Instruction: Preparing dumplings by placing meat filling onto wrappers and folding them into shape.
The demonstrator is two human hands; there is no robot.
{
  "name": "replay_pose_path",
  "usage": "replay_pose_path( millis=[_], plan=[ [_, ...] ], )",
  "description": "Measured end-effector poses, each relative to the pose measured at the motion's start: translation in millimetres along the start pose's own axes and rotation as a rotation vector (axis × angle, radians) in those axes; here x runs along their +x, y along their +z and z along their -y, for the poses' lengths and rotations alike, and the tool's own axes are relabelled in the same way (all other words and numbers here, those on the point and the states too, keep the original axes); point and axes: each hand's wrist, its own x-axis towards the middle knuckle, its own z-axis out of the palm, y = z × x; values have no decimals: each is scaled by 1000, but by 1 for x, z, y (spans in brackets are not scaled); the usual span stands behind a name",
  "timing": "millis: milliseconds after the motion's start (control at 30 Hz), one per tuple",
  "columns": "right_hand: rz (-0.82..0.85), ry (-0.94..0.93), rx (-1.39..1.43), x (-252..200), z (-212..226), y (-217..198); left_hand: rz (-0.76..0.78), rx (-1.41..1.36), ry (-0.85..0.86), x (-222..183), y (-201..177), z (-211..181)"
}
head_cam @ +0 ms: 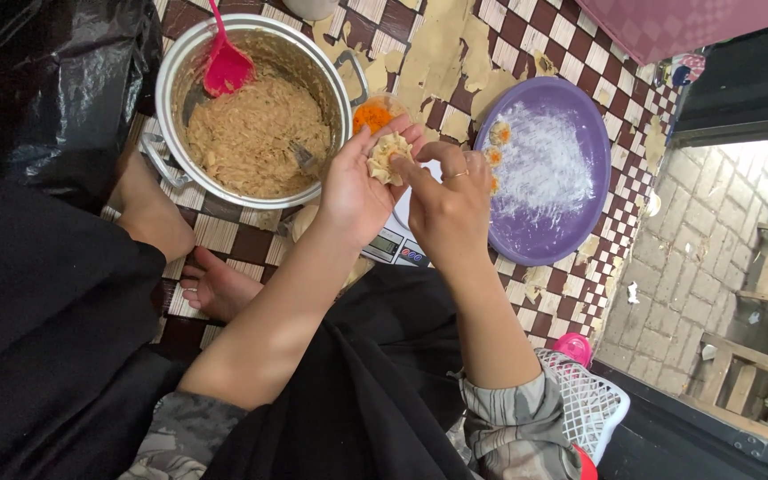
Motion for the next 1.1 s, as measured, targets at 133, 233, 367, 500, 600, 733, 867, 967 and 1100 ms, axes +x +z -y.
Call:
replay_pose_path(
  millis=[133,233,367,500,600,733,867,967,1100],
  plan=[
    [-16,5,7,-1,-1,2,-3,-5,-4,-1,1,-1],
    [-20,8,23,1,1,0,6,1,-4,2,-2,0],
    [-43,-2,35,4,3,1,16,-1,-7,2,-3,1],
    [-79,16,37,0,-8,-1,35,14,-6,2,-5,-1],
    [-95,24,29,1,-6,-3,28,-6,-9,4,-5,0],
    [-82,-59,-12,-1,-3,0,20,-1,0,4,-6,1],
    [-97,-58,-43,-5,-4,2,5,1,-2,4,-9,1],
    [-82,-80,-51,0,-1,1,-3,2,-13,7,-12,4],
    [-146,11,73,-11,-17,0,-23,-14,-15,13,-17,4]
  ],
)
